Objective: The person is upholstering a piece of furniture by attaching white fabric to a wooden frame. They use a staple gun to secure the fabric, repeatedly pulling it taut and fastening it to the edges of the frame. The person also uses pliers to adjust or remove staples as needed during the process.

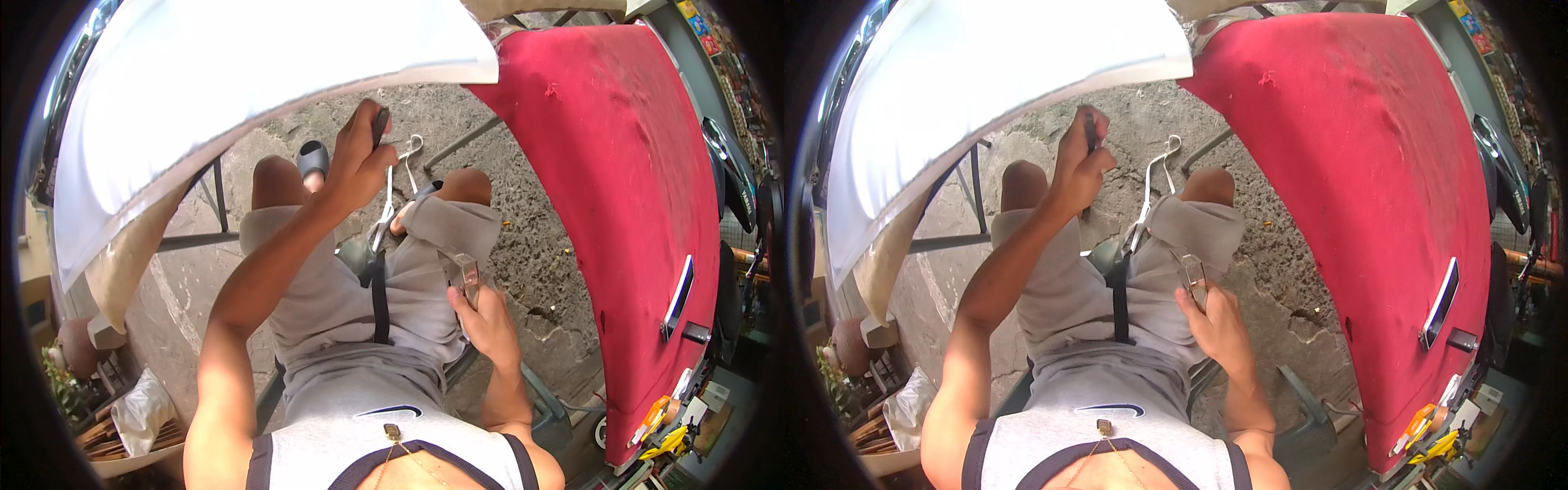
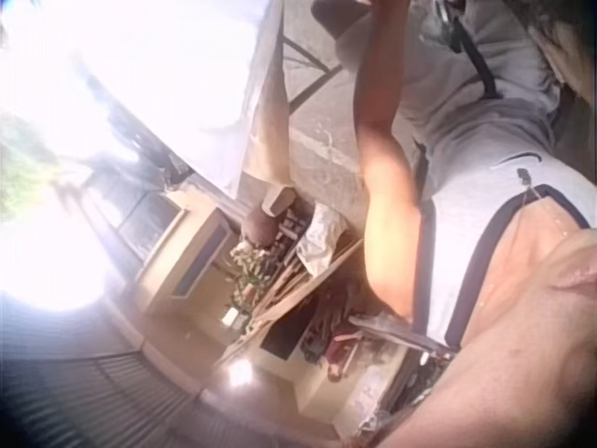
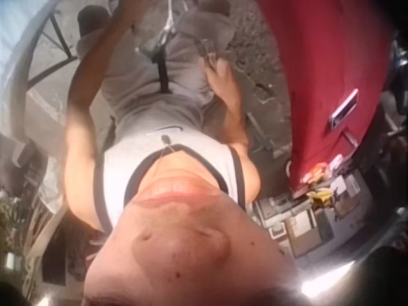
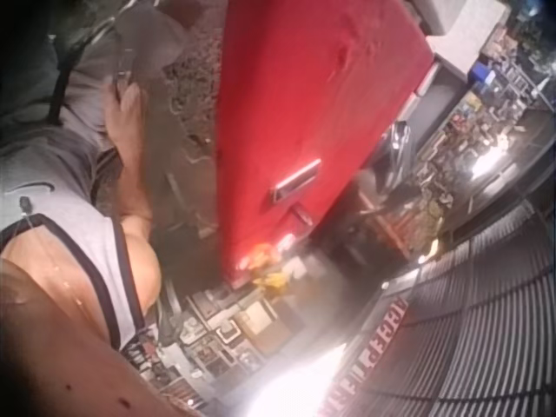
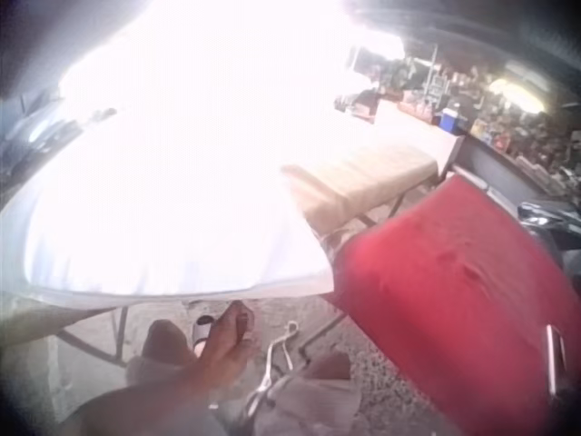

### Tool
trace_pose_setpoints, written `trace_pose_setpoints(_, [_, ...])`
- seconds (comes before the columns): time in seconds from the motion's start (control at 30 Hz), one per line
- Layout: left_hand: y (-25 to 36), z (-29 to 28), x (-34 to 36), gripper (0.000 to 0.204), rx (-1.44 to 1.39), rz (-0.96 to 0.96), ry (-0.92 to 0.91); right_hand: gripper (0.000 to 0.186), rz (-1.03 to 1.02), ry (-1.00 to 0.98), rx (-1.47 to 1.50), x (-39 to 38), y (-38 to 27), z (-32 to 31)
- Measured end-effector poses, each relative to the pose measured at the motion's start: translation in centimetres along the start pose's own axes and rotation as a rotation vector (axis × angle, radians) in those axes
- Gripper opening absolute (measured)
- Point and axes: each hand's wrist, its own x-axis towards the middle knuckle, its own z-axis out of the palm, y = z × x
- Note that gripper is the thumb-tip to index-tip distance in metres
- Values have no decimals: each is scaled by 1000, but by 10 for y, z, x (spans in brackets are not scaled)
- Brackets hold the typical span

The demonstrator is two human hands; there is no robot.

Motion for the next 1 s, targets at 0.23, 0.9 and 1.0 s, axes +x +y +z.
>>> trace_pose_setpoints(0.23, [34,12,5,33,-77,-9,101,36,-4,3,-142,-17,22,8])
trace_pose_setpoints(0.9, [37,24,6,27,-192,-22,171,36,61,74,-88,-18,34,15])
trace_pose_setpoints(1.0, [46,21,7,24,-193,-40,176,36,80,50,-95,-18,34,14])
